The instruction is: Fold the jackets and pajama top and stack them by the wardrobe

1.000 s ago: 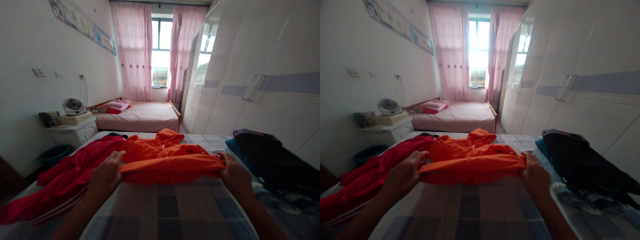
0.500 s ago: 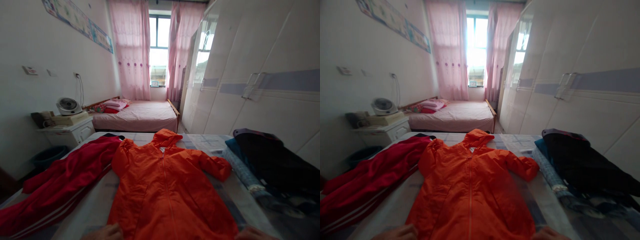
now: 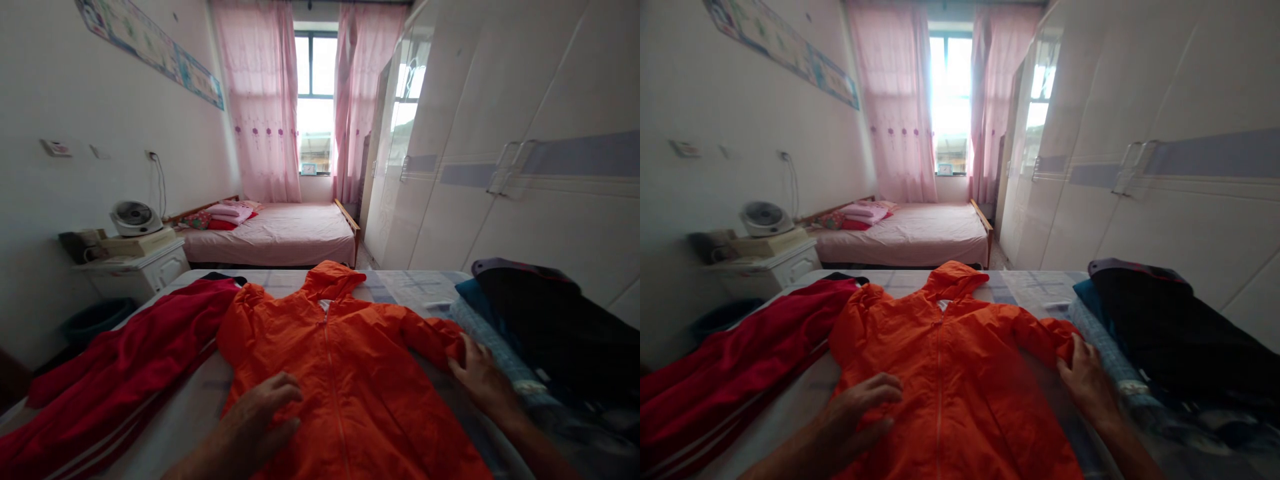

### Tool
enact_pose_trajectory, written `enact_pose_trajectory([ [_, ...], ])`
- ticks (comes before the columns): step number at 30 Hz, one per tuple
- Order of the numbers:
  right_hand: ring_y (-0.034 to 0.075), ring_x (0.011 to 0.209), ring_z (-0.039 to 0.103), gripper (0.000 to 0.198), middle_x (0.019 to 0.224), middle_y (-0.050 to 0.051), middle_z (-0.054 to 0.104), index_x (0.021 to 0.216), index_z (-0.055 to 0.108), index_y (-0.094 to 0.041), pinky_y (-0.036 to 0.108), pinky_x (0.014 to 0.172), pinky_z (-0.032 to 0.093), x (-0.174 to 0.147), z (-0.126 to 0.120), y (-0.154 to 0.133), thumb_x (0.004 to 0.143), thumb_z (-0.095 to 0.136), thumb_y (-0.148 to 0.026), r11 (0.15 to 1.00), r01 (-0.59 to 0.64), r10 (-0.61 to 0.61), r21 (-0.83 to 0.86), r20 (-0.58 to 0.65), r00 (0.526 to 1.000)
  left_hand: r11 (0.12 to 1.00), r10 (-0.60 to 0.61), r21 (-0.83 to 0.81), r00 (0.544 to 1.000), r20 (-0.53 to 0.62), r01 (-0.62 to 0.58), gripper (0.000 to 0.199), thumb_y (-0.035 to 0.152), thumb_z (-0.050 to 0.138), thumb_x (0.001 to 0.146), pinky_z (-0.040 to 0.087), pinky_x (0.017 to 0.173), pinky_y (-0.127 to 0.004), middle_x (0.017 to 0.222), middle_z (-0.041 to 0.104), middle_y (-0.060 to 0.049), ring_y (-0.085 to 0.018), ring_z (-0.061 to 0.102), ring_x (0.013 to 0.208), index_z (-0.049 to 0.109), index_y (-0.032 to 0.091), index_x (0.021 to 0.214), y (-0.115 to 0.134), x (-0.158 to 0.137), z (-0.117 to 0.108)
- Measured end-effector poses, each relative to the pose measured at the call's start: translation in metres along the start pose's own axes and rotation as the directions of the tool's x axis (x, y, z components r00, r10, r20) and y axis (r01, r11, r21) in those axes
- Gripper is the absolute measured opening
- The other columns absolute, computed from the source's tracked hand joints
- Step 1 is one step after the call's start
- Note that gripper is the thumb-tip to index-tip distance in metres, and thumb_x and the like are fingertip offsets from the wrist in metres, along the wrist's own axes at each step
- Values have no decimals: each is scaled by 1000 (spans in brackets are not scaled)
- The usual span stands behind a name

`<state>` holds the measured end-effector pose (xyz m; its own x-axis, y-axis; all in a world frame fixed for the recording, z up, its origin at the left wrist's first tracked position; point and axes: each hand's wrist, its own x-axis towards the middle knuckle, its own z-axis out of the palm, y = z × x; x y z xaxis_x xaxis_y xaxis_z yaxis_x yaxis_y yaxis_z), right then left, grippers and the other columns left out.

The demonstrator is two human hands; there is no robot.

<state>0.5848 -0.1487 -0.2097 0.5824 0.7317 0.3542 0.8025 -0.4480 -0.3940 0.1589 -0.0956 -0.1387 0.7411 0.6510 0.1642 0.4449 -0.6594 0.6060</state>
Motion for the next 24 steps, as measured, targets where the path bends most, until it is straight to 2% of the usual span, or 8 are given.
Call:
enact_pose_trajectory([
  [5,21,62,58,15,67,8,60,70,61,-17,32,62,46,38,-3,-3,68,47,-20,992,124,-125,-26,-40,991,997,26,75,1000,-17,-25,33,29,48,87,41,100,-33,131,52,-8,-21,51,119,56,23,119,-4,55,14],
  [8,22,71,58,17,73,9,59,70,59,-17,36,73,47,70,-29,-22,72,43,-20,990,141,-138,1,-207,969,987,11,157,997,76,-23,50,36,50,86,32,107,-44,145,36,-12,-27,35,132,44,22,134,7,91,38],
  [12,21,97,54,20,101,11,56,90,58,-16,37,89,44,100,-81,-73,79,42,-23,964,253,-181,76,-509,842,975,25,218,997,72,-40,63,50,47,85,20,107,-59,152,19,-11,-33,17,138,30,29,141,23,133,83],
  [16,17,104,52,13,114,8,52,91,56,-19,30,85,47,74,-113,-142,83,46,-20,811,548,-307,205,-648,697,969,92,220,991,92,-110,71,59,43,84,10,109,-60,153,15,-14,-34,12,139,25,25,143,27,160,118],
  [18,16,105,53,13,112,6,55,85,56,-21,31,90,44,40,-113,-168,83,45,-15,669,699,-495,253,-549,673,965,117,216,980,160,-150,69,58,44,84,12,110,-57,151,22,-15,-34,16,138,32,22,141,24,159,121],
  [20,15,109,53,19,117,4,56,90,57,-23,29,93,43,2,-103,-178,86,41,-14,530,768,-737,360,-253,627,961,138,208,968,211,-183,59,50,46,85,25,108,-50,144,37,-12,-31,32,133,38,23,137,19,146,112],
  [22,13,112,52,24,121,3,55,99,56,-25,28,95,42,-29,-86,-166,87,38,-14,549,714,-768,436,-74,636,960,139,207,961,238,-190,49,39,48,86,43,96,-40,131,53,-8,-26,54,114,43,24,132,14,120,94],
  [24,15,113,52,28,123,4,55,110,53,-26,31,95,43,-48,-67,-135,87,38,-19,703,596,-652,388,16,758,952,140,231,958,250,-200,37,31,50,84,50,83,-30,116,63,-5,-20,64,93,53,25,121,11,88,73],
])
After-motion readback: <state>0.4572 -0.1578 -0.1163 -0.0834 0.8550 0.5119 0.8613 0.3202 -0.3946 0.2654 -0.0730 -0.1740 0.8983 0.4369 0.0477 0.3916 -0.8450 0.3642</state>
